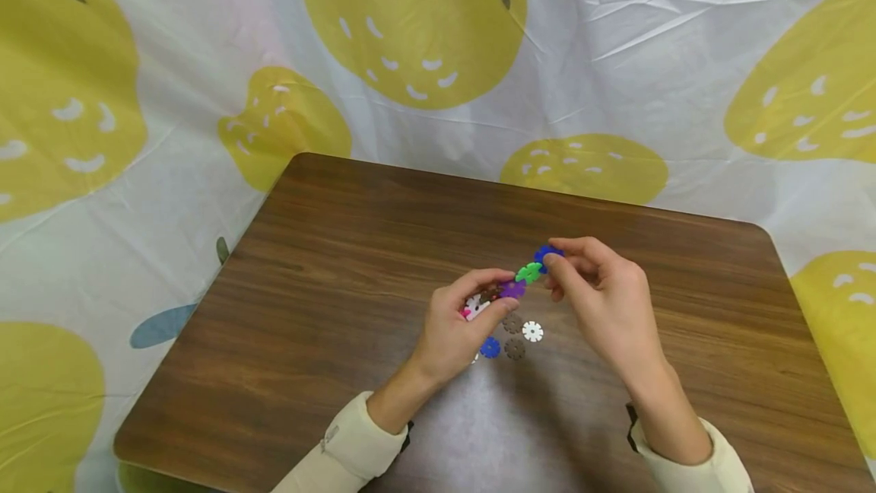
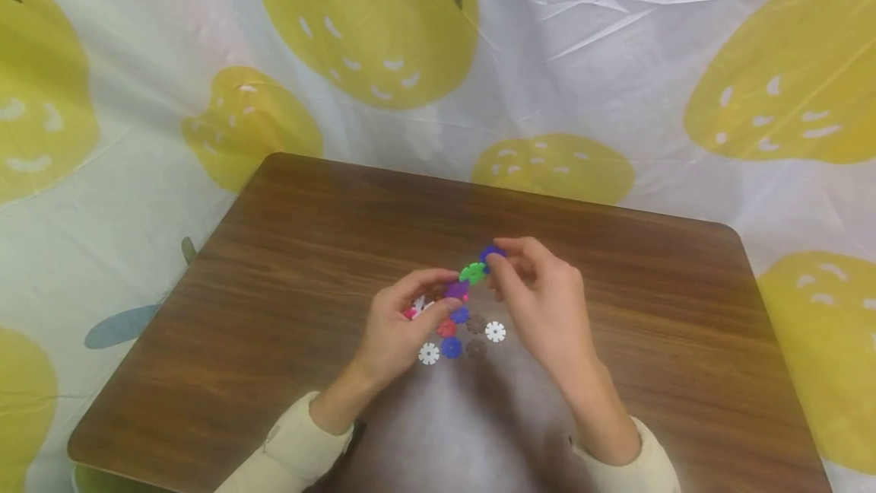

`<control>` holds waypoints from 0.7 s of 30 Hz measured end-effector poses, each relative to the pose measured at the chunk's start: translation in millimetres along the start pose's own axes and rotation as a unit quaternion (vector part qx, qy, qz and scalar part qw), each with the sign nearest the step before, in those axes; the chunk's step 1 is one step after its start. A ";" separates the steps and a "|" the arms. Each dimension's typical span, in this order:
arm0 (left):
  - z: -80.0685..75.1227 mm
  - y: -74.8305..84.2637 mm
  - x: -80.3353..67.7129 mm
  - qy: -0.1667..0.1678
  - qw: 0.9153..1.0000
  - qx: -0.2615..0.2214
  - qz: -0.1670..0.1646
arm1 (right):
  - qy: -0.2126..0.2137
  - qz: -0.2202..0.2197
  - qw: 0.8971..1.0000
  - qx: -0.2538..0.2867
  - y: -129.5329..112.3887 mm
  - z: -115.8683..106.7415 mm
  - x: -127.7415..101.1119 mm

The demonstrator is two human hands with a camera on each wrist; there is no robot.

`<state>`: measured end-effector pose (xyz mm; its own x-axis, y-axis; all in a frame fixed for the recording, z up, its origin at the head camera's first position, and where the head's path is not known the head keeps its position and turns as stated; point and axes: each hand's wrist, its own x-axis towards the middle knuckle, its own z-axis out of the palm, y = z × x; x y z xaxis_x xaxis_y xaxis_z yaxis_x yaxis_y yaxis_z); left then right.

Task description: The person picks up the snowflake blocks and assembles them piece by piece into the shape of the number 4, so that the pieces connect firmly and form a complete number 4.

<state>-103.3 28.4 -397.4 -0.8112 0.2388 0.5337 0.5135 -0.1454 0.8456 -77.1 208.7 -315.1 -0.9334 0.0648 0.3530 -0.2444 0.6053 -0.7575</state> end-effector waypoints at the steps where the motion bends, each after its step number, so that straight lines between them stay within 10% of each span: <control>1: -0.4 -0.2 0.3 0.000 1.000 0.002 0.004 | -0.002 0.007 1.000 0.006 0.1 0.0 0.3; 21: -2.0 -7.2 1.9 -0.006 0.999 0.016 0.037 | 0.008 0.072 0.996 0.058 0.3 5.7 0.9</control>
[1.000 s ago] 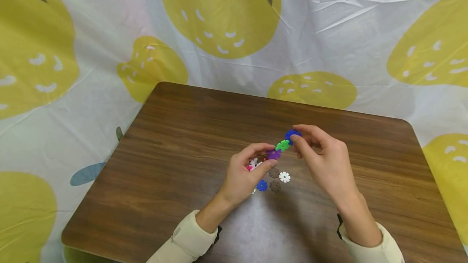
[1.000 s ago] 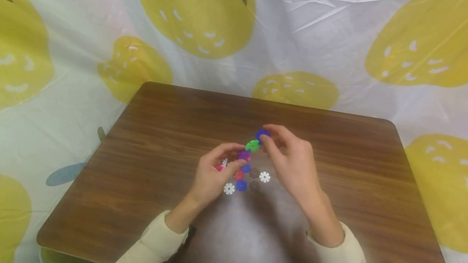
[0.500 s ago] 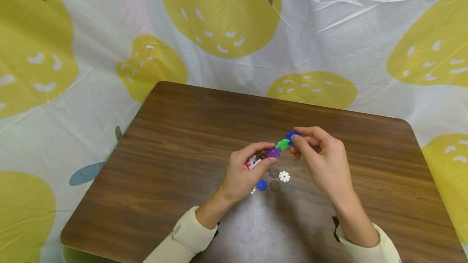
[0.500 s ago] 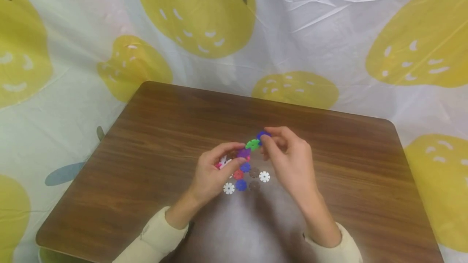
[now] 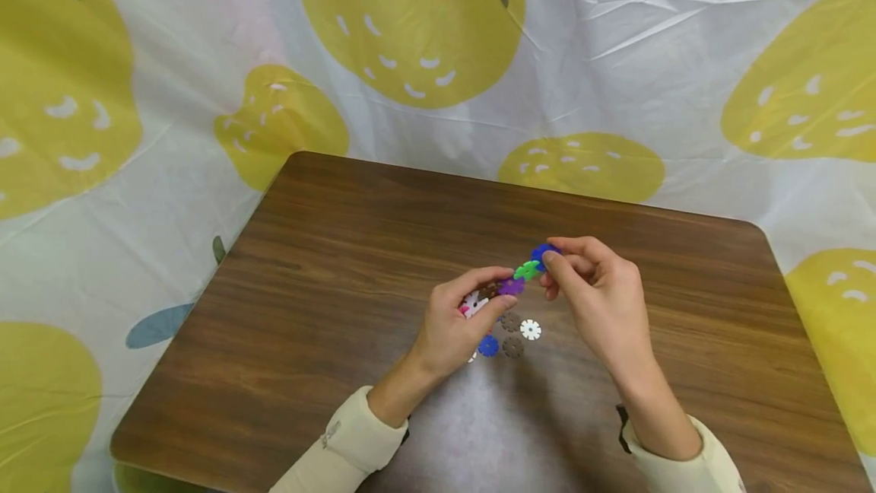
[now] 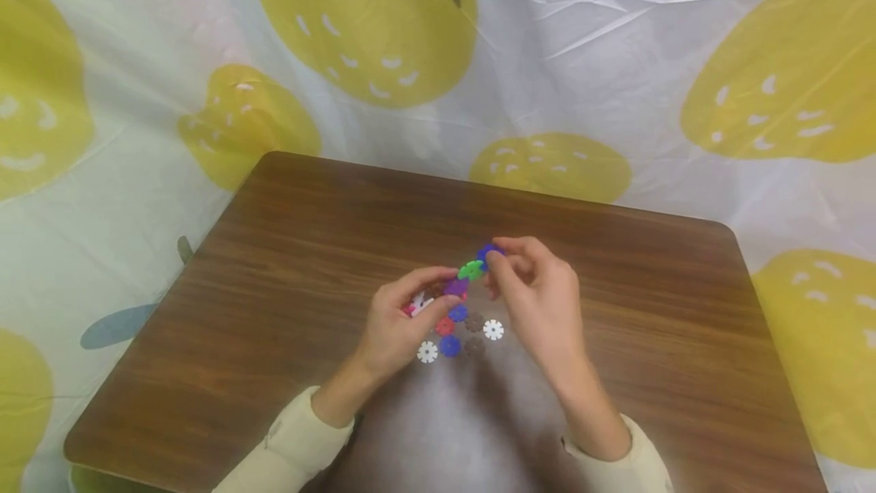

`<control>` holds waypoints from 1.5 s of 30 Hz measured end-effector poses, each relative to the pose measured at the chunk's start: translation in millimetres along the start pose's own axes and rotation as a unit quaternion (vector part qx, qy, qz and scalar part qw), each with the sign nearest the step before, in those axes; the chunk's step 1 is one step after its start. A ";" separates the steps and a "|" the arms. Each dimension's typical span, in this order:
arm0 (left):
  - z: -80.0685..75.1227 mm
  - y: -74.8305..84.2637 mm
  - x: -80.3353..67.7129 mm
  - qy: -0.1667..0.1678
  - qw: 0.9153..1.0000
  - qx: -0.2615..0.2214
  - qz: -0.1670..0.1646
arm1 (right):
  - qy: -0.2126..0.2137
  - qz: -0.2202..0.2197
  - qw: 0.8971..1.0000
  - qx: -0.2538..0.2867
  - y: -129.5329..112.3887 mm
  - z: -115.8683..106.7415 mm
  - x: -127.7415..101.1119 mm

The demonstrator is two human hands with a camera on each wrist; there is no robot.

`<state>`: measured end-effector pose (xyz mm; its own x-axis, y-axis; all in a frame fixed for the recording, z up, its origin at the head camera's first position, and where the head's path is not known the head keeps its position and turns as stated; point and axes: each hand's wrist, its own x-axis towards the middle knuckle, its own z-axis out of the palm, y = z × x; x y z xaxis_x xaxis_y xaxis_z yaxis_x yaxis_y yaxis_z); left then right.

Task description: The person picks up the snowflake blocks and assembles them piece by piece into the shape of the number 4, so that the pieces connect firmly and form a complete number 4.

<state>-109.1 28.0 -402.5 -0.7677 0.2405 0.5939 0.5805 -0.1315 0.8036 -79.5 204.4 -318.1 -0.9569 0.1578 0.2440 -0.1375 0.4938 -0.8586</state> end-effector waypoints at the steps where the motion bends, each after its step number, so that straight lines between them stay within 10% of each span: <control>1: -0.2 -0.4 -0.1 0.001 1.000 0.000 0.003 | -0.002 -0.005 1.000 -0.005 -0.5 0.6 -0.2; 15: -5.2 2.3 5.2 -0.024 0.999 -0.016 -0.026 | -0.012 -0.017 1.000 -0.001 -4.5 -0.9 0.8; 27: -12.0 5.4 13.4 -0.058 0.971 -0.151 -0.179 | -0.035 -0.005 0.999 0.016 1.6 -5.1 7.9; 45: -12.4 1.6 13.4 -0.067 0.968 -0.146 -0.192 | -0.056 0.009 0.998 0.016 13.2 -15.2 7.5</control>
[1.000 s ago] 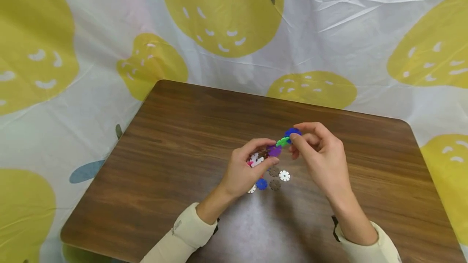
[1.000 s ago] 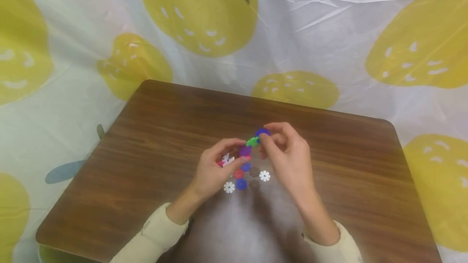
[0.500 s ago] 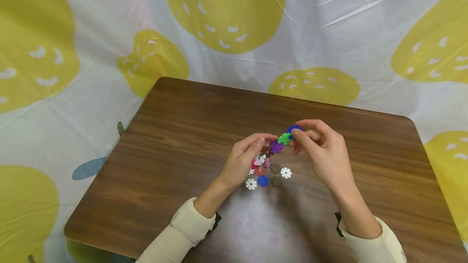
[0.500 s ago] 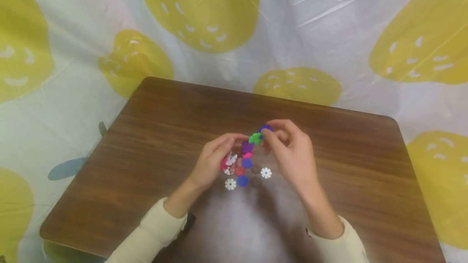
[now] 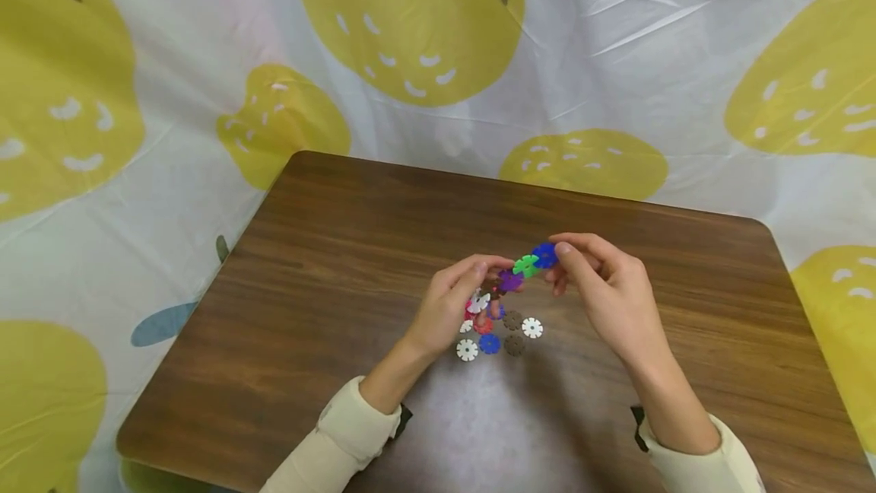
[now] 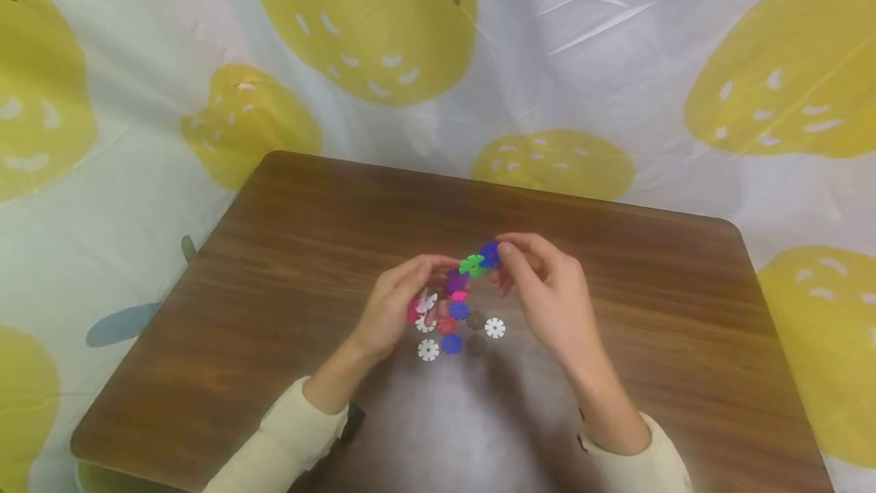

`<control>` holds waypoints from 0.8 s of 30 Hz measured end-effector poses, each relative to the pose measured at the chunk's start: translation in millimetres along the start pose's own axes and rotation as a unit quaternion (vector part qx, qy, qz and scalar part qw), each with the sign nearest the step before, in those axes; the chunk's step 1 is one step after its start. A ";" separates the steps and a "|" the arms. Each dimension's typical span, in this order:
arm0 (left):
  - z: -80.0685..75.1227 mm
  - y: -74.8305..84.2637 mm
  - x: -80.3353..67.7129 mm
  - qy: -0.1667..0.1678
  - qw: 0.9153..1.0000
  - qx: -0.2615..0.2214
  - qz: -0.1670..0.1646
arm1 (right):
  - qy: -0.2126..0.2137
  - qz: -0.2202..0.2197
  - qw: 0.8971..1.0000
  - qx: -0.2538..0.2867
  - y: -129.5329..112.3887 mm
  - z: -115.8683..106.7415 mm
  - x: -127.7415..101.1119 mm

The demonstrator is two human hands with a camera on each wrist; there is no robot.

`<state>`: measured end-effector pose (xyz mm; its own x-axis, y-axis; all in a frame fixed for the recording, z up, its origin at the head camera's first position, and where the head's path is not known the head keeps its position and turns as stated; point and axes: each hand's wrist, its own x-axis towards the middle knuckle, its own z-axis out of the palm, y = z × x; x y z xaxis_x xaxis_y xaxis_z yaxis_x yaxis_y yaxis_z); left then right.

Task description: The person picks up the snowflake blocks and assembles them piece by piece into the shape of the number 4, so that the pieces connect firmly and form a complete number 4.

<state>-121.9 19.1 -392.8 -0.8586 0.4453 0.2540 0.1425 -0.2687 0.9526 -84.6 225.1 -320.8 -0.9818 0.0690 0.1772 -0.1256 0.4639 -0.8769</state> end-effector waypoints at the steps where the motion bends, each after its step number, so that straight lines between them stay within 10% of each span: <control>1: -0.2 -0.6 -0.4 0.004 1.000 -0.003 0.002 | -0.001 -0.002 1.000 0.001 1.2 -0.9 -0.3; 11: -2.2 -2.0 -2.7 0.039 0.999 -0.021 -0.001 | 0.003 0.001 0.998 -0.070 29.2 -9.4 -2.0; 24: -1.8 -1.9 -3.4 0.052 0.995 -0.082 0.000 | -0.126 -0.005 0.968 -0.219 106.5 -1.1 -6.1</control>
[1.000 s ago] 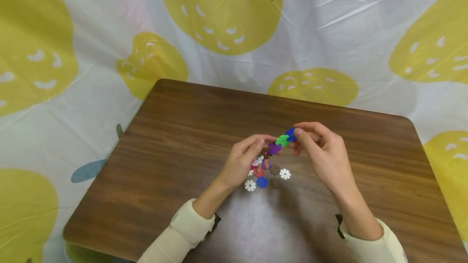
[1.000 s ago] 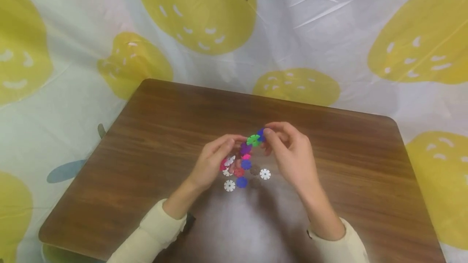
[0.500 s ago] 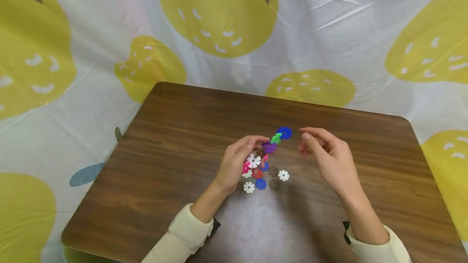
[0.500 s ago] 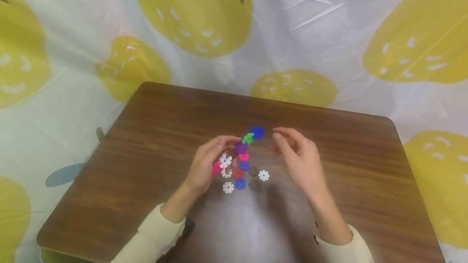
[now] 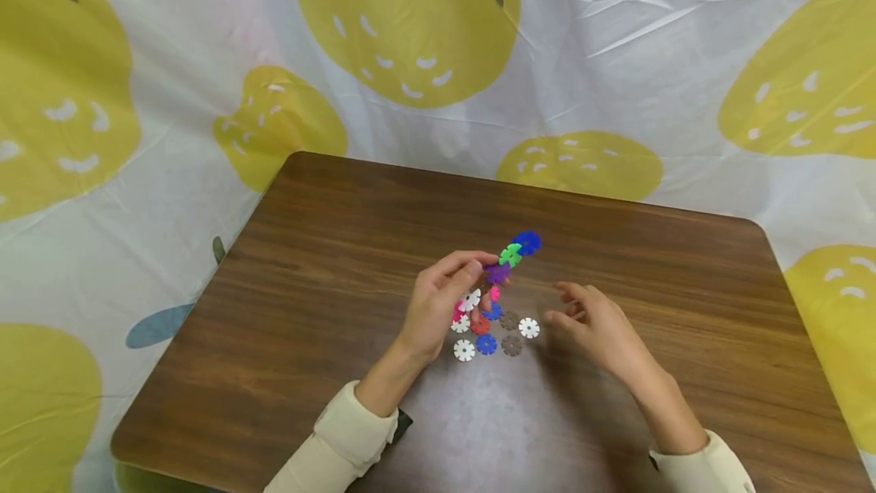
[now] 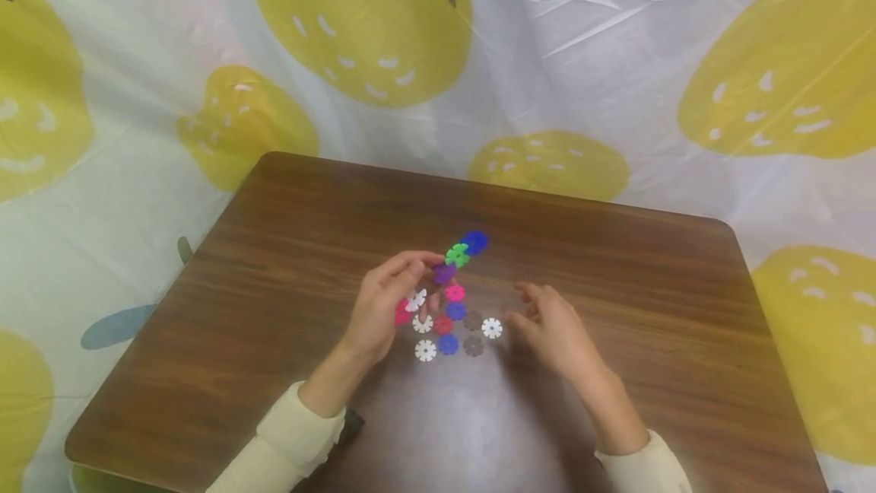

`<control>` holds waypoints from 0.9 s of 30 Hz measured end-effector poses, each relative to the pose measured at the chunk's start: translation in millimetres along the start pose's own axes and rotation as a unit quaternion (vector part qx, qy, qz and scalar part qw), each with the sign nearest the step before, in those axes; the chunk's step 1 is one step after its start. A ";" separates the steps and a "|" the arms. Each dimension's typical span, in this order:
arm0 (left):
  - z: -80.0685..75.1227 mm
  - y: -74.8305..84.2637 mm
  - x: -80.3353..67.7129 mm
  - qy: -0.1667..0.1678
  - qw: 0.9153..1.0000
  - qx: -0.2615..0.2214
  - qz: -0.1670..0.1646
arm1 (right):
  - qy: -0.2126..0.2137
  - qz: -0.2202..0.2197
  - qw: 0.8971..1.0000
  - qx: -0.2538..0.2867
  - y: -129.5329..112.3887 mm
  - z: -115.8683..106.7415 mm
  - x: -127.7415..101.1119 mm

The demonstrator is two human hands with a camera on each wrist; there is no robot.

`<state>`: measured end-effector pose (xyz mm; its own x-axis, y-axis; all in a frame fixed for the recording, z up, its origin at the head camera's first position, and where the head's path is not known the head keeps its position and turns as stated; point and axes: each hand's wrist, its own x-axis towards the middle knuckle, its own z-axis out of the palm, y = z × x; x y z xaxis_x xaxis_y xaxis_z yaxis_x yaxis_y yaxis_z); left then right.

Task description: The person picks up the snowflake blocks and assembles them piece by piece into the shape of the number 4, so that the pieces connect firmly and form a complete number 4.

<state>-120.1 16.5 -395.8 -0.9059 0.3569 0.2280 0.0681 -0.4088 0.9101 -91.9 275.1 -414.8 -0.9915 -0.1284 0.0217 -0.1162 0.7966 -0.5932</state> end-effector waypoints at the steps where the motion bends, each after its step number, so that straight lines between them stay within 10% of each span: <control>1: 0.3 0.1 -0.1 0.001 1.000 -0.005 0.001 | 0.003 0.000 1.000 0.001 1.4 3.3 -0.1; 12: 2.2 0.9 1.5 0.005 0.999 -0.011 0.041 | 0.080 -0.018 0.997 0.001 4.2 35.0 5.4; 27: -0.9 3.0 4.8 0.003 0.998 -0.015 0.059 | 0.077 -0.023 0.997 0.004 -7.5 61.2 48.4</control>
<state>-124.7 16.3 -392.3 -0.8944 0.2999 0.3319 0.1624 -0.4737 0.8656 -135.4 226.8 -458.5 -0.9826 -0.0724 0.1713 -0.1618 0.7868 -0.5956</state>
